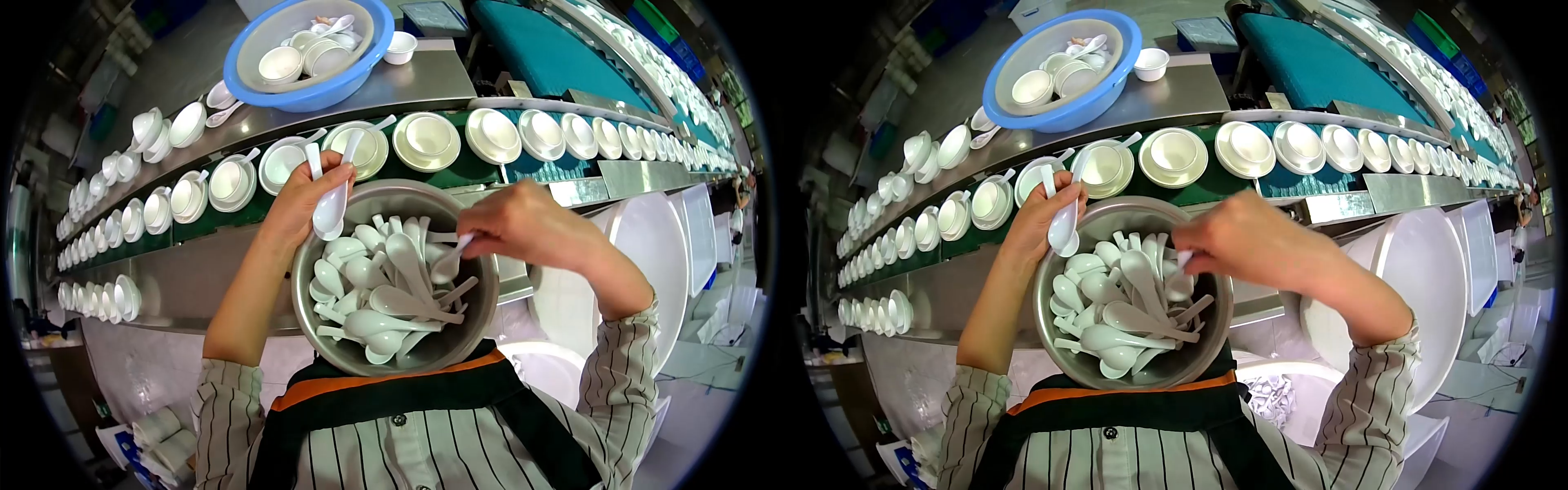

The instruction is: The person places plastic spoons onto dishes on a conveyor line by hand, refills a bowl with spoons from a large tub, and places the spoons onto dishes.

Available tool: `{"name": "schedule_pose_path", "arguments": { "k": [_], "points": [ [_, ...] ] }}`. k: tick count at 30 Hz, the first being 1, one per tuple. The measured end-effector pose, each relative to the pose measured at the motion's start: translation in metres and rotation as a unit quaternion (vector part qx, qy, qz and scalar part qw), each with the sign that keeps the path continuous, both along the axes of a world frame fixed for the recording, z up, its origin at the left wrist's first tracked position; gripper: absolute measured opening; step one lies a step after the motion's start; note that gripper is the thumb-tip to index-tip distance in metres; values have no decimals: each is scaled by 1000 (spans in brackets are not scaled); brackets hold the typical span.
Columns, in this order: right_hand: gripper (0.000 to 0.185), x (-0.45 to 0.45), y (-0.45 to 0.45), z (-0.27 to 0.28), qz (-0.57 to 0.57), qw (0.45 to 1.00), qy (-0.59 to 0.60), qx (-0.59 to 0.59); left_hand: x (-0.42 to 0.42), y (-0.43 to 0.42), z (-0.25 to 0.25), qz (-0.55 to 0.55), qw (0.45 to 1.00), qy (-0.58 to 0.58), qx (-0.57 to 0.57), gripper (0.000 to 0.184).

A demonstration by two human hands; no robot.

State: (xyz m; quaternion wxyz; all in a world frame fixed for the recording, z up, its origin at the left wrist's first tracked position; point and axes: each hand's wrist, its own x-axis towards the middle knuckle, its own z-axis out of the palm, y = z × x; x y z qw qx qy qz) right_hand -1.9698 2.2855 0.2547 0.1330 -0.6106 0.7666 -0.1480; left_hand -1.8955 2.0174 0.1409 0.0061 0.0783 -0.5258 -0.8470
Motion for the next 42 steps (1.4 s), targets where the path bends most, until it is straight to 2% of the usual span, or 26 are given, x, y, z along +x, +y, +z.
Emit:
{"name": "schedule_pose_path", "arguments": {
  "k": [2,3,6,7,10,11,14,18,21,24,25,26,28,29,30,32,33,35,36,40,42],
  "points": [
    [16,-5,-2,16,-17,1000,5,11,-3,1,1,-12,1000,-4,-24,12],
    [14,-7,-5,9,7,999,12,48,-5,4,2,-12,999,-6,-30,14],
    [11,-12,-14,1,28,997,34,63,-7,6,5,-13,999,1,-53,18],
    [11,-18,-14,1,20,999,30,-1,-5,6,4,-10,998,4,-57,19],
    [10,-49,-21,27,-115,987,24,-109,-1,6,4,6,999,13,-33,22],
    [9,-70,-25,23,-139,976,87,-142,-1,7,5,7,999,11,-43,25],
    [11,-142,-36,-19,-151,949,210,-180,-2,10,10,-13,997,2,-78,27],
    [11,-185,-40,-99,-132,966,190,-119,-4,5,13,-47,994,-7,-99,28],
    [20,-186,-25,-117,-135,982,117,-59,-11,5,38,-78,982,-23,-173,28],
    [28,-162,-26,-91,-168,968,43,-180,-29,13,55,-90,972,16,-217,26],
    [37,-157,-32,-80,-213,953,-116,-182,-40,18,57,-99,963,16,-252,26],
    [39,-136,-39,-53,-197,920,-276,-199,-51,25,59,-112,951,16,-287,25],
    [34,-120,-41,-30,-140,906,-376,-131,-67,41,68,-130,933,0,-335,25],
    [28,-122,-39,-29,-119,920,-362,-94,-77,49,63,-128,942,36,-307,24],
    [22,-124,-35,-27,-120,924,-349,-97,-83,53,59,-136,931,59,-333,24],
    [19,-142,-16,-20,-142,923,-332,-131,-91,54,60,-139,911,24,-388,28],
    [16,-154,-5,-14,-156,917,-326,-169,-98,51,52,-109,931,25,-348,30],
    [10,-185,14,-17,-213,929,-219,-211,-107,46,38,-67,955,36,-287,36],
    [8,-198,21,-23,-252,930,-159,-214,-107,49,39,-73,960,24,-270,33],
    [6,-239,38,-73,-281,945,-111,-129,-109,77,51,-153,962,38,-224,29],
    [15,-244,44,-97,-287,950,-101,-73,-116,86,51,-174,959,48,-217,28]
  ]
}}
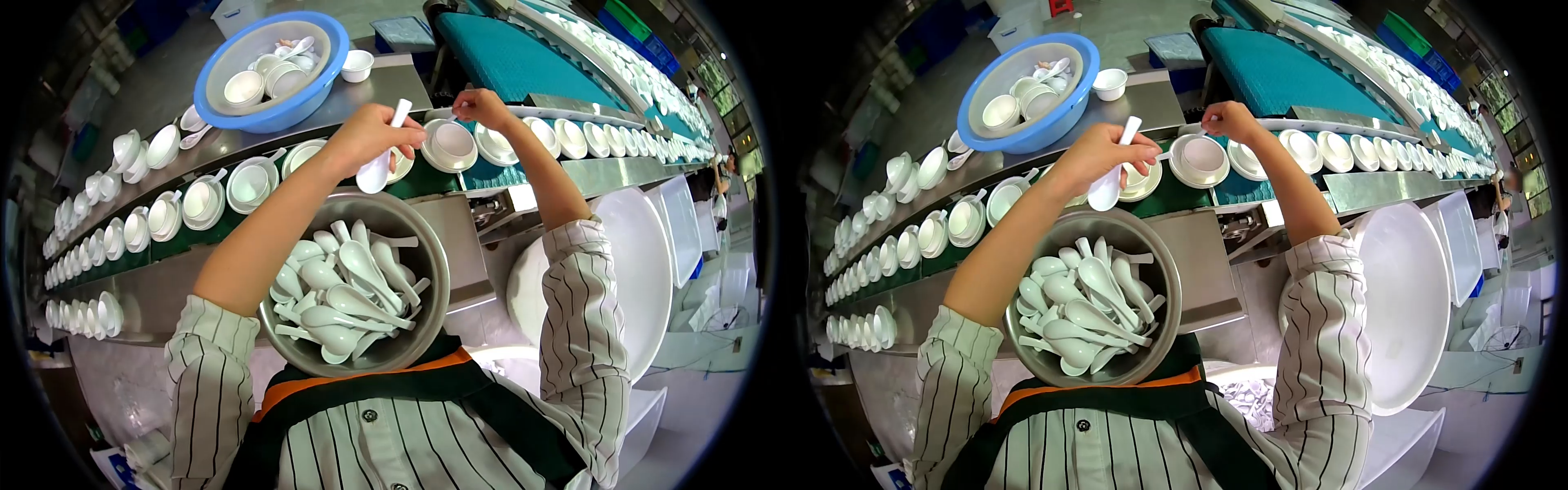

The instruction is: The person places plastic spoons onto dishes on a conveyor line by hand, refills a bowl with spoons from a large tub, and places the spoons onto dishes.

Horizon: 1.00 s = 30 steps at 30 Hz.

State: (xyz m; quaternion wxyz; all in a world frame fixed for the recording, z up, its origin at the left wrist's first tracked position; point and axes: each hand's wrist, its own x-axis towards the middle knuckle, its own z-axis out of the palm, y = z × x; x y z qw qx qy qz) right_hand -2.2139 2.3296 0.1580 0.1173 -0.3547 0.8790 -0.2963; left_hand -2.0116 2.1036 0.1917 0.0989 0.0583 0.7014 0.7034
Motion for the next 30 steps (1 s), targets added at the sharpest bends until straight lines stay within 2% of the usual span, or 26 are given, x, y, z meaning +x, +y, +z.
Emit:
{"name": "schedule_pose_path", "arguments": {
  "k": [3,4,5,6,8,10,11,14,16,18,20,22,24,25,26,28,29,30],
  "points": [
    [29,12,-1,-6,50,956,289,-9,-4,8,11,2,997,6,-77,26],
    [40,18,-8,1,14,977,213,-20,-5,8,11,-3,995,3,-99,25],
    [42,24,-17,6,25,984,126,-124,-10,8,7,1,995,4,-104,25],
    [39,51,-29,30,36,982,-13,-186,-16,9,2,1,994,5,-109,25],
    [31,90,-41,65,82,969,-158,-171,-23,12,-3,4,992,13,-124,24],
    [20,106,-46,67,119,979,-102,-131,-31,20,-12,2,994,43,-104,25],
    [13,107,-44,65,126,972,-108,-164,-27,22,-8,-10,993,37,-115,32],
    [11,93,-20,75,114,971,-108,-179,-25,19,-13,38,969,109,-218,34],
    [7,65,8,90,58,985,-34,-160,3,16,-6,165,918,241,-269,35],
    [7,30,37,97,-20,989,39,-141,34,0,15,37,934,200,-293,37],
    [8,-3,65,96,-58,991,90,-83,64,-11,30,-167,928,34,-330,40],
    [8,-30,77,87,-90,990,106,-27,91,-13,21,-279,813,170,-482,44],
    [9,-46,82,73,-120,988,89,23,107,-10,2,-333,741,203,-546,48],
    [10,-49,82,65,-111,990,80,28,112,-10,-10,-314,728,237,-561,52],
    [8,-56,80,54,-102,990,67,73,112,-7,-13,-309,731,234,-562,51],
    [16,-72,82,27,-83,990,15,111,112,-3,-16,-294,736,224,-567,50],
    [20,-74,83,19,-84,986,17,140,112,-4,-23,-271,770,231,-530,43],
    [25,-76,86,13,-85,982,19,169,113,-6,-24,-274,769,242,-524,40]
  ]
}}
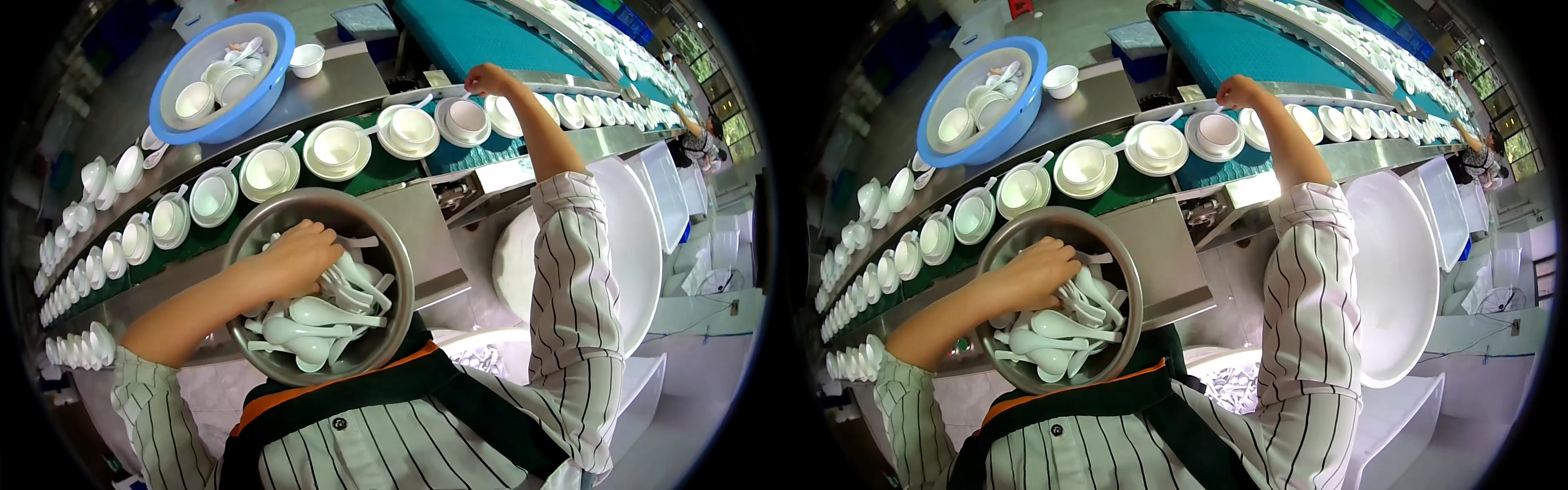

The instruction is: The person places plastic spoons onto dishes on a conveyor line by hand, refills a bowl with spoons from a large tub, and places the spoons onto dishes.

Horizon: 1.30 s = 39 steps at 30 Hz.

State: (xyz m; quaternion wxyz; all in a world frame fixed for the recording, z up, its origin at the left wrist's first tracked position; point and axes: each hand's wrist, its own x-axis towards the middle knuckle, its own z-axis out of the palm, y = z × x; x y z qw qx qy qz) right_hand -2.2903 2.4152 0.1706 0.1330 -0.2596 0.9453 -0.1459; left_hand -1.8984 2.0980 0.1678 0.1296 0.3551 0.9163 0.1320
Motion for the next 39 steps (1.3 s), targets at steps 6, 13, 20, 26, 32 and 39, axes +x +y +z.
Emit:
{"name": "schedule_pose_path", "arguments": {
  "k": [6,13,20,26,32,39],
  "points": [
    [53,34,-20,-6,11,978,205,-32,17,-35,7,24,985,-10,173,32],
    [46,262,-134,62,232,923,-192,-241,6,-55,33,280,798,-426,320,24],
    [46,315,-162,34,159,899,-285,-292,21,-41,12,254,706,-457,478,30],
    [41,347,-163,34,111,921,-348,-132,24,-45,-7,374,646,-344,569,30],
    [39,364,-164,2,121,899,-250,-339,16,-28,-2,445,524,-207,696,30],
    [55,363,-147,14,131,920,-191,-316,28,-18,7,402,486,-268,728,25]
  ]
}}
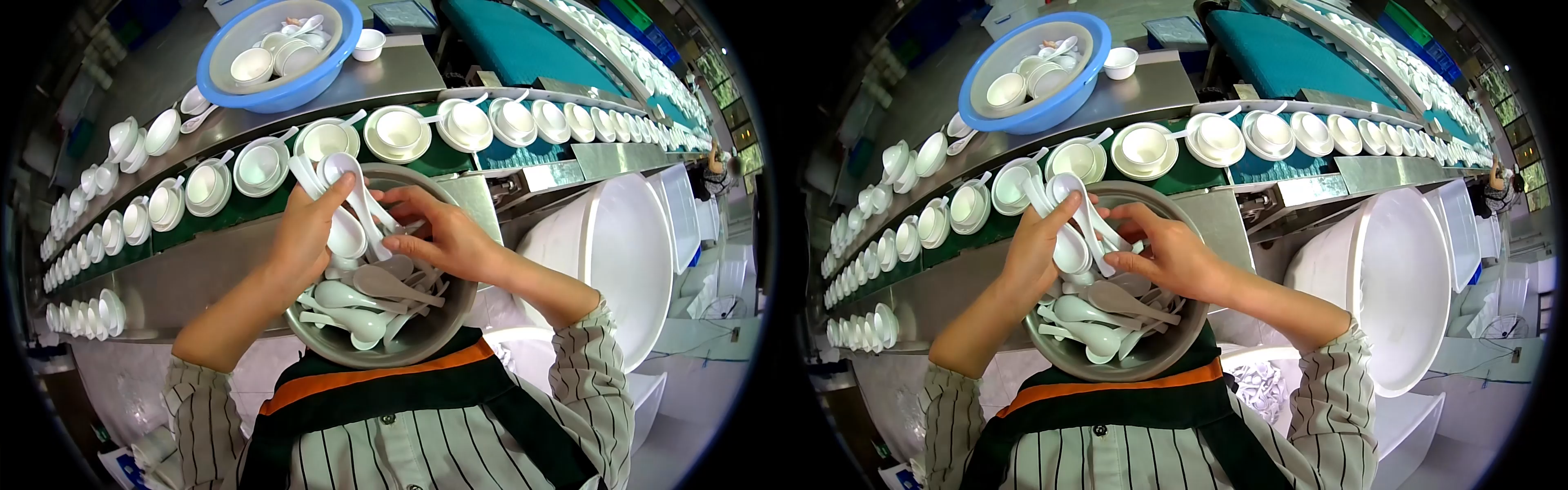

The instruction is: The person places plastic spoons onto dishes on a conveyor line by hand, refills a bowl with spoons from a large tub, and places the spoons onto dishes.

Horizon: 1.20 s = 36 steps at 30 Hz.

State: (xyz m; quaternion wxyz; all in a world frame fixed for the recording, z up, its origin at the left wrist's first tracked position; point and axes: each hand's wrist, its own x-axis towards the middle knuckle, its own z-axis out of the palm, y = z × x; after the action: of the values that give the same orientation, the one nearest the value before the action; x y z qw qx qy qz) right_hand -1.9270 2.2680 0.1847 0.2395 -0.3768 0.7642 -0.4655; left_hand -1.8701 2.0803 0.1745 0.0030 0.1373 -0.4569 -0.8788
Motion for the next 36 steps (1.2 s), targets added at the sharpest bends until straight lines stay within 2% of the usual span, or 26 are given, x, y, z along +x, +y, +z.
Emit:
{"name": "schedule_pose_path", "arguments": {
  "k": [3,6,9,10,11,13,14,15,17,19,21,24,26,28,29,31,32,33,34,36],
  "points": [
    [58,4,-1,9,27,993,-108,-33,1,3,4,-26,999,32,-21,33],
    [52,1,-3,25,8,993,-100,64,-3,5,-3,-13,995,46,-88,39],
    [37,-20,14,27,29,994,61,91,1,-16,5,19,992,20,-124,46],
    [25,-22,20,36,11,989,95,116,0,-24,0,65,979,69,-181,50],
    [23,-27,22,36,55,982,131,121,0,-34,0,53,960,96,-259,48],
    [21,-33,27,34,138,962,194,137,12,-35,15,-144,892,70,-422,47],
    [19,-32,23,32,150,959,194,144,15,-20,46,-276,839,-33,-468,48],
    [19,-28,17,36,123,975,118,144,17,-12,25,-268,798,141,-521,48],
    [22,-24,5,51,58,988,-27,137,16,3,5,-278,774,183,-539,42],
    [24,-28,3,47,2,993,-77,86,9,6,4,-291,803,117,-506,38],
    [23,-34,10,39,-6,996,-83,45,4,4,1,-297,832,73,-462,33],
    [19,-48,21,18,0,983,-183,-20,-2,0,2,-305,873,25,-380,24],
    [15,-58,28,20,-14,979,-202,-19,-15,4,10,-253,875,8,-414,22],
    [14,-74,39,30,-20,985,-174,-13,-32,6,12,-193,890,8,-413,21],
    [13,-85,47,36,-21,987,-162,-10,-45,3,-1,-159,898,55,-407,20],
    [10,-121,68,59,-38,994,-101,-11,-65,3,15,-167,935,-22,-312,20],
    [9,-154,85,68,-33,997,-57,-48,-76,3,12,-132,939,8,-316,20],
    [10,-182,101,88,-46,999,24,-15,-82,4,25,-151,944,-10,-292,23],
    [12,-217,121,102,-93,982,137,87,-91,8,27,-156,947,-9,-281,25],
    [11,-286,159,111,-130,954,219,159,-106,18,35,-178,943,-6,-282,28]
  ]
}}
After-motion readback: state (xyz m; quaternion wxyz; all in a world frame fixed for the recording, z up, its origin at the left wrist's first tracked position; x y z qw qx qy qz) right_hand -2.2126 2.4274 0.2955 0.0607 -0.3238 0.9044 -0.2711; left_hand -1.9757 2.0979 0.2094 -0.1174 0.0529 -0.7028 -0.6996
